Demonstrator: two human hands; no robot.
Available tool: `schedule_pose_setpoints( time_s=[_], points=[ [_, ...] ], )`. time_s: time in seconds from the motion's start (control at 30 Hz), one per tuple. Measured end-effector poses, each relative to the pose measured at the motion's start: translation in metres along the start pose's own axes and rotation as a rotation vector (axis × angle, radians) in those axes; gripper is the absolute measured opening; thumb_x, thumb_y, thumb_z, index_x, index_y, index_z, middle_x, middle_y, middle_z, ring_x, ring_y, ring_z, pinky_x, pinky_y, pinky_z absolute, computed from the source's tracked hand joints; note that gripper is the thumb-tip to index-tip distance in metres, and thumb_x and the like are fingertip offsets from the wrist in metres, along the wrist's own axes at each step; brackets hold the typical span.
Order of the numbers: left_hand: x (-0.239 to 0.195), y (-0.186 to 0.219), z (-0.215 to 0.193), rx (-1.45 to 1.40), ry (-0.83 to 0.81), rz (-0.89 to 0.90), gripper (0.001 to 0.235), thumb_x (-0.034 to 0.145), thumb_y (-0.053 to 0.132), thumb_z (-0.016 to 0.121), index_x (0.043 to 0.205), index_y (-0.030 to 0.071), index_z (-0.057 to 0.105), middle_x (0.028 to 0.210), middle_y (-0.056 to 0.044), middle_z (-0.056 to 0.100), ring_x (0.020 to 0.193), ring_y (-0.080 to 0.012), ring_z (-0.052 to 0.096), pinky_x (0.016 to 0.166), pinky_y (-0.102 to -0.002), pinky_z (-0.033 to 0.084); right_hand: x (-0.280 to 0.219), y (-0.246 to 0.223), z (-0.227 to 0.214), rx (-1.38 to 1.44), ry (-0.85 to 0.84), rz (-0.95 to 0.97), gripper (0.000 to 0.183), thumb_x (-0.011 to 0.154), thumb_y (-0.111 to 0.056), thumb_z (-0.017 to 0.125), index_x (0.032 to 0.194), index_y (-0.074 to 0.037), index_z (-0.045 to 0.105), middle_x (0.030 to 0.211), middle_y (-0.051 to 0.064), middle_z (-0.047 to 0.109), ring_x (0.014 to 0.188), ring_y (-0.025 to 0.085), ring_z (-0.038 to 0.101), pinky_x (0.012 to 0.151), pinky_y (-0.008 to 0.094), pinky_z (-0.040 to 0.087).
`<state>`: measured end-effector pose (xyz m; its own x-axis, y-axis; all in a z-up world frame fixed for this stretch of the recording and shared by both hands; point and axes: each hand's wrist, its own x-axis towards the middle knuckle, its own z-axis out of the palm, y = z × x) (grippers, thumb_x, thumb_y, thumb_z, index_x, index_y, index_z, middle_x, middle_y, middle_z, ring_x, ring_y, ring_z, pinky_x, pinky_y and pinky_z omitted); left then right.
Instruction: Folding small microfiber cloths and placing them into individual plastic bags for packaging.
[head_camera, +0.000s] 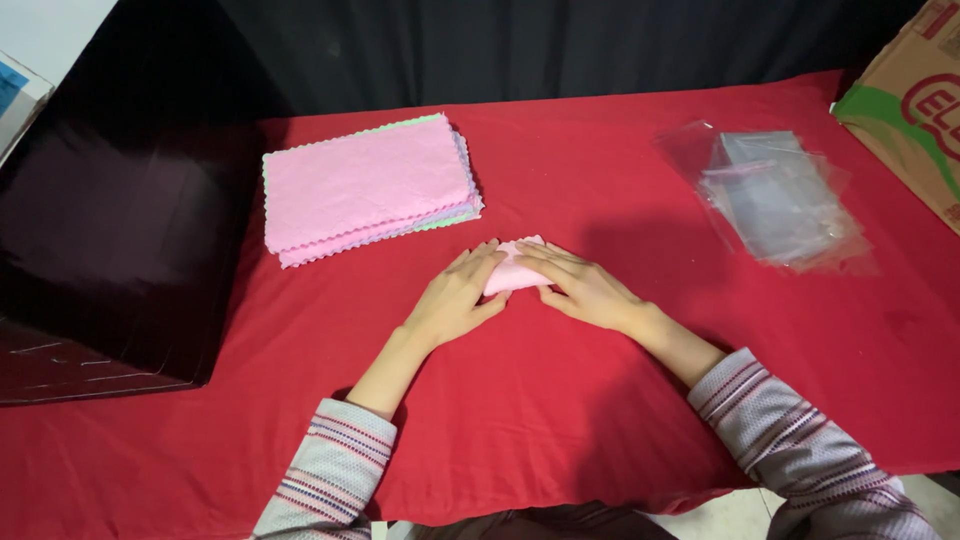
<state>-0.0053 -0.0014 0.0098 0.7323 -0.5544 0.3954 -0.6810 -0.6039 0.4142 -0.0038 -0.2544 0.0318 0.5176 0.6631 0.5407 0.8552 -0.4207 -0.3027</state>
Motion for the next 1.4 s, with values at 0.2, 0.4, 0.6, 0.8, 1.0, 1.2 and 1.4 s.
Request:
schedule_pose_setpoints(
  time_s=[0.2,0.4,0.6,0.8,1.0,1.2,1.4],
  points=[
    [-0.003,-0.005,0.001,-0.084,0.063,0.02,0.037,0.1,0.018,0.056,0.134,0.006,0.058,0.138,-0.02,0.062,0.132,-0.0377,0.056,0.113,-0.055,0.042,-0.007,0.011,0.009,0.117,0.095,0.051,0.039,0.092,0.002,0.061,0.131,-0.003,0.067,0.128,0.016,0.071,0.12,0.035,0.066,0.104,0.049,0.053],
    [-0.001,-0.038,0.027,-0.571,0.199,-0.33,0.016,0.098,0.028,0.071,0.108,0.015,0.071,0.077,-0.004,0.077,0.08,-0.0164,0.077,0.083,-0.035,0.06,-0.017,0.036,0.033,0.514,0.347,0.424,0.039,0.092,-0.006,0.073,0.13,-0.008,0.07,0.1,0.017,0.078,0.094,0.026,0.076,0.077,0.034,0.063],
    [0.003,0.01,-0.011,-0.616,0.205,-0.468,0.052,0.091,0.037,0.076,0.138,0.023,0.059,0.078,-0.002,0.074,0.078,-0.0145,0.072,0.083,-0.038,0.06,0.001,0.015,0.023,0.888,0.324,0.685,0.039,0.096,-0.011,0.071,0.134,-0.006,0.063,0.084,0.011,0.075,0.066,0.016,0.073,0.055,0.026,0.065],
    [0.0,0.0,0.0,-0.184,0.164,-0.367,0.051,0.096,0.043,0.067,0.14,0.021,0.053,0.08,-0.005,0.072,0.094,-0.0291,0.066,0.091,-0.047,0.052,-0.001,0.019,0.022,0.629,0.209,0.764,0.039,0.093,-0.012,0.073,0.131,-0.008,0.067,0.111,0.016,0.076,0.076,0.015,0.072,0.06,0.028,0.063],
    [-0.004,0.011,0.009,0.236,0.225,-0.273,0.04,0.103,0.026,0.055,0.14,0.01,0.059,0.123,-0.013,0.059,0.109,-0.0315,0.058,0.091,-0.047,0.051,0.003,-0.005,0.013,-0.057,0.121,0.445,0.04,0.098,-0.017,0.065,0.137,-0.007,0.063,0.133,0.015,0.064,0.112,0.032,0.064,0.095,0.044,0.057],
    [0.001,0.045,0.017,0.436,0.326,-0.008,0.053,0.104,0.025,0.046,0.151,0.001,0.046,0.155,-0.02,0.046,0.145,-0.0299,0.043,0.118,-0.049,0.03,-0.001,-0.014,0.035,-0.413,0.185,0.091,0.051,0.102,-0.013,0.052,0.15,0.003,0.049,0.155,0.023,0.048,0.141,0.036,0.048,0.115,0.047,0.038],
    [-0.01,0.035,0.045,0.366,0.169,-0.119,0.063,0.108,0.038,0.032,0.159,0.001,0.031,0.165,-0.019,0.031,0.154,-0.0286,0.026,0.125,-0.051,0.009,-0.012,-0.019,0.051,-0.503,-0.012,0.148,0.06,0.101,-0.024,0.046,0.154,0.004,0.042,0.162,0.022,0.039,0.15,0.034,0.035,0.122,0.046,0.028]
  ],
)
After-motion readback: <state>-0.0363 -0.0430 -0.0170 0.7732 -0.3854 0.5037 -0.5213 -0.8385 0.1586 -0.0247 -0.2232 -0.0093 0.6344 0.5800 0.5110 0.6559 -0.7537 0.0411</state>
